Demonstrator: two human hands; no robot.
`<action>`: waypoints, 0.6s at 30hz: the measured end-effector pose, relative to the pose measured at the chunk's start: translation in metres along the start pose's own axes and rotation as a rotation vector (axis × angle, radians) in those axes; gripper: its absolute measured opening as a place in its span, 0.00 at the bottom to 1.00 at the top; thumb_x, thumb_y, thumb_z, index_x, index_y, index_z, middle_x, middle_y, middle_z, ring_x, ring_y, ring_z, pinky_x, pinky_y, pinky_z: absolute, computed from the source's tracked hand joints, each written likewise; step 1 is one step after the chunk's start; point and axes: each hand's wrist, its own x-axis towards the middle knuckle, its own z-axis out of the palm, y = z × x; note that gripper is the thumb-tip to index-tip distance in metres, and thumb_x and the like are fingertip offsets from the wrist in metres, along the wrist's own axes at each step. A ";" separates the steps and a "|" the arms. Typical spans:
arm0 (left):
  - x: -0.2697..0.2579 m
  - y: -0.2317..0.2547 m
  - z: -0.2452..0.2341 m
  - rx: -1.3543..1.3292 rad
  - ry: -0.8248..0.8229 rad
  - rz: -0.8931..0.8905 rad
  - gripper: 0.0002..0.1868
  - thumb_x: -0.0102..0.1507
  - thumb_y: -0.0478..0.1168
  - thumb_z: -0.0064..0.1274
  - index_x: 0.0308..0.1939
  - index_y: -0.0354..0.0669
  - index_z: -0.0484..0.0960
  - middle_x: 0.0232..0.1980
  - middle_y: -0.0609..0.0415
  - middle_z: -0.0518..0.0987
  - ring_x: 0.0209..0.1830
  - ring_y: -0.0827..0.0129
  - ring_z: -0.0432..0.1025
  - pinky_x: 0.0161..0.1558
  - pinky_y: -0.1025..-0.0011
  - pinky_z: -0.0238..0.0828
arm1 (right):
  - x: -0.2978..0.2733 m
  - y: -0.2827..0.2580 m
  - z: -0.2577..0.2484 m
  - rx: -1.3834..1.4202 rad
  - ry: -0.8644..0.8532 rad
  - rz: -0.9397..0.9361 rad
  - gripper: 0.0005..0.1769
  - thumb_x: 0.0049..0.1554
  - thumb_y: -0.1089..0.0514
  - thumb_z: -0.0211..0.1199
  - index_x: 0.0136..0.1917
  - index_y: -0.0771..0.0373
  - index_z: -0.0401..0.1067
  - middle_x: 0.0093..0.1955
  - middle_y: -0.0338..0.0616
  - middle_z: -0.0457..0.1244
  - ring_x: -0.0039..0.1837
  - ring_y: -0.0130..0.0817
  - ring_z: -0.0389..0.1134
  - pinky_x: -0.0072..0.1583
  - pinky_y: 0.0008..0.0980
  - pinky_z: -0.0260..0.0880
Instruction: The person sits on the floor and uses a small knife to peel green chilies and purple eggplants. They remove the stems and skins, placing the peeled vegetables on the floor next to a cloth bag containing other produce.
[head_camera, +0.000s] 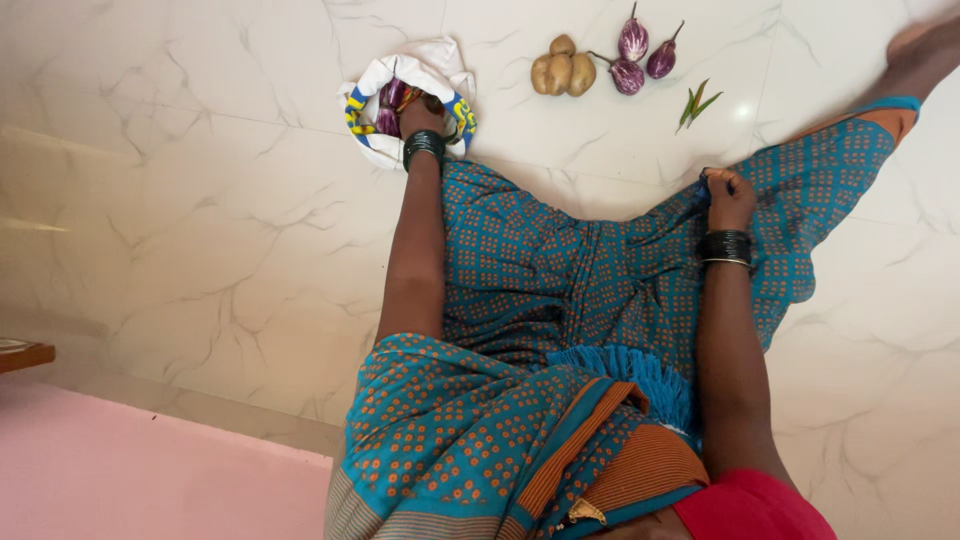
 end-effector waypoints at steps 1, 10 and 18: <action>0.003 0.001 0.002 0.035 -0.022 0.033 0.11 0.57 0.42 0.61 0.42 0.44 0.86 0.50 0.42 0.83 0.53 0.47 0.77 0.56 0.56 0.73 | -0.002 0.001 0.001 -0.009 -0.002 -0.010 0.03 0.62 0.68 0.63 0.45 0.69 0.75 0.51 0.44 0.72 0.53 0.27 0.71 0.60 0.29 0.71; 0.014 0.016 0.020 0.341 -0.295 -0.249 0.15 0.64 0.47 0.56 0.53 0.50 0.84 0.60 0.48 0.79 0.62 0.57 0.74 0.59 0.62 0.73 | -0.004 0.003 0.001 -0.222 0.001 -0.067 0.05 0.60 0.66 0.63 0.48 0.67 0.80 0.50 0.46 0.72 0.52 0.31 0.71 0.60 0.30 0.70; 0.001 0.018 0.008 0.360 -0.230 -0.174 0.28 0.56 0.51 0.61 0.60 0.51 0.79 0.67 0.44 0.71 0.65 0.52 0.68 0.60 0.61 0.69 | -0.009 0.003 0.009 -0.274 0.016 -0.027 0.05 0.60 0.63 0.66 0.48 0.64 0.81 0.50 0.45 0.72 0.53 0.34 0.70 0.60 0.32 0.68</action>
